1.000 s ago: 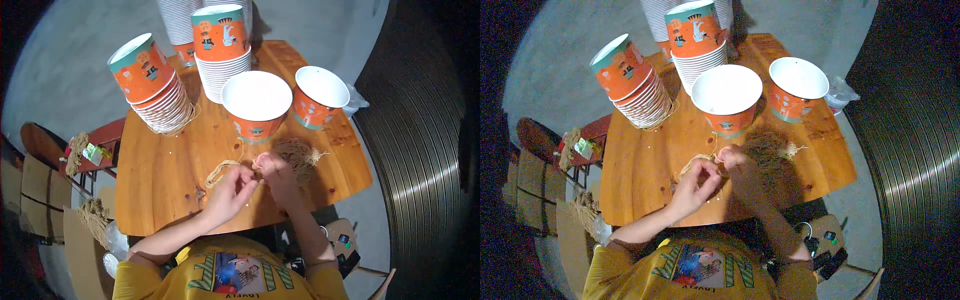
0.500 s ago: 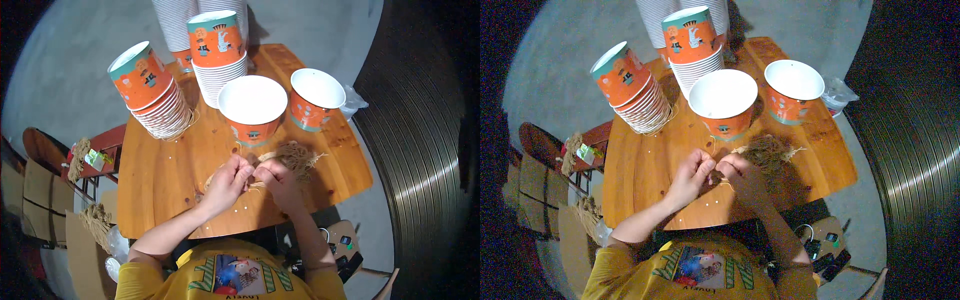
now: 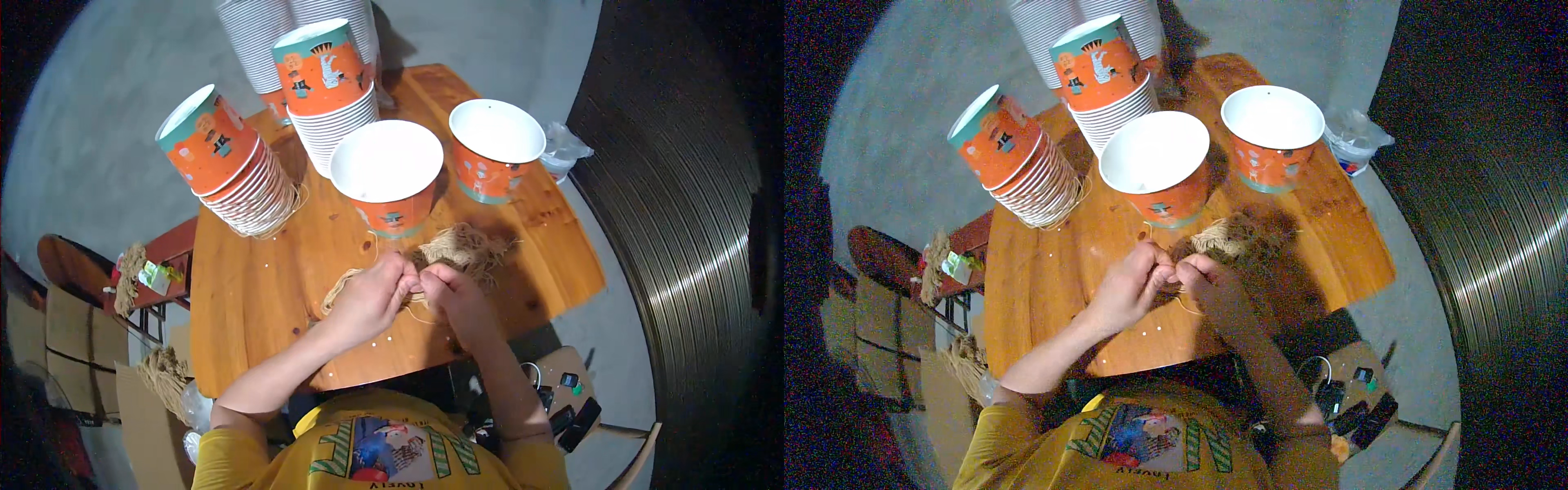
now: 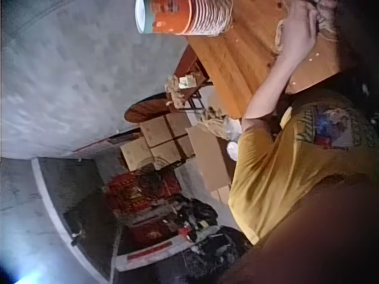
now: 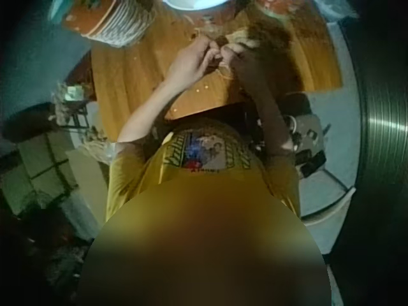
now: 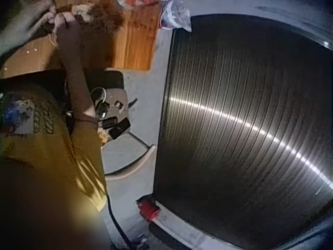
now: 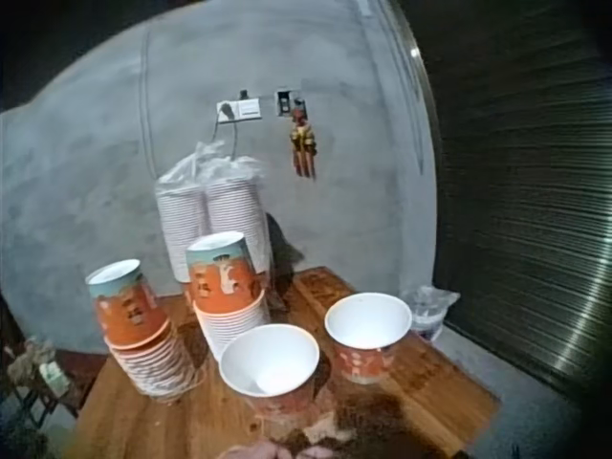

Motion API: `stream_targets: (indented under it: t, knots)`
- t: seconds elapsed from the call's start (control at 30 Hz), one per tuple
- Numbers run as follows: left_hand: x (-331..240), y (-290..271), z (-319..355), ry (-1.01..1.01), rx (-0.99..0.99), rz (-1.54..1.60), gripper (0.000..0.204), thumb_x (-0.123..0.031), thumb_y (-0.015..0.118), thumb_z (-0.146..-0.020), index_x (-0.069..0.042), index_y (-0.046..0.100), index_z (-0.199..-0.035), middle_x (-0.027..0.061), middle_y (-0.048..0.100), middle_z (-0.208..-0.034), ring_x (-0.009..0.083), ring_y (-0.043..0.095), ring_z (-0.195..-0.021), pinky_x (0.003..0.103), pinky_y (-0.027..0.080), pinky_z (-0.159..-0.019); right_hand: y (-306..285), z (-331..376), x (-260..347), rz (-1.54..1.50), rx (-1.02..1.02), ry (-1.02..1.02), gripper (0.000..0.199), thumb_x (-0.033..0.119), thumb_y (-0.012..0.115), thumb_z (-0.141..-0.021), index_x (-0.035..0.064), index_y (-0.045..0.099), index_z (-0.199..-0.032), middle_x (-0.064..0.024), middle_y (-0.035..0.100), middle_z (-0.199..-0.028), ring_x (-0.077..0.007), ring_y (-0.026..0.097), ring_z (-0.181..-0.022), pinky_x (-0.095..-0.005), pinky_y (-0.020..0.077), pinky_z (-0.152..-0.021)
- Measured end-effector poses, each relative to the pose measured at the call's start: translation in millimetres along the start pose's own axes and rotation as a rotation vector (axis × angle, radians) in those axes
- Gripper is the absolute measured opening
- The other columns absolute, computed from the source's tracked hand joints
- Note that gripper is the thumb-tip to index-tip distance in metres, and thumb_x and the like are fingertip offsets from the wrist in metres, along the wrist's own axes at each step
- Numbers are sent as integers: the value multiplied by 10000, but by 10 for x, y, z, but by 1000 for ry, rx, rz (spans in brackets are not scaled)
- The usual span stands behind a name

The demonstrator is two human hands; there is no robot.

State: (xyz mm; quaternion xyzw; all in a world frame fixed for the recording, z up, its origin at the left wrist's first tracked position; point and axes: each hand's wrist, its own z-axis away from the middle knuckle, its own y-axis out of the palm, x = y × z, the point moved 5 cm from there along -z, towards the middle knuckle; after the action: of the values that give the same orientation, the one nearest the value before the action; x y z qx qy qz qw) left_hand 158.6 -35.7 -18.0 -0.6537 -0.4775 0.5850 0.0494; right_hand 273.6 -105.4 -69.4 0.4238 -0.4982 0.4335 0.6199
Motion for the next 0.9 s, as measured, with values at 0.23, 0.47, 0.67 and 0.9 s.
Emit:
stream_targets:
  t: [0.23,0.47,0.67,0.9]
  knots:
    - [41,66,-3,134,28,-141,110,-125,490,-928,-31,434,-915,152,482,-865,346,537,-787,398,445,-677,8,34,-36,-66,-16,-8,204,251,532,-897,60,601,-874,50,488,-676,-43,435,-627,-223,367,-551]
    - [-164,-324,-486,318,-331,-590,341,-134,634,-792,-8,491,-1075,151,514,-994,332,503,-939,424,379,-830,-38,17,-71,-29,-168,-155,101,130,548,-882,80,571,-797,83,432,-629,-8,361,-558,-187,293,-494]
    - [409,-628,-750,83,-171,-268,171,-101,580,-822,2,615,-955,178,617,-841,333,597,-778,393,459,-737,34,60,-18,19,-210,-261,103,112,562,-864,76,555,-768,78,457,-676,-9,402,-624,-184,340,-559]
    - [370,-1191,-11,-264,-176,174,98,-81,525,-867,-6,535,-930,12,573,-846,93,545,-807,257,439,-756,176,-70,122,-68,-248,-428,93,30,530,-872,68,515,-789,69,432,-692,-17,414,-643,-191,348,-572]
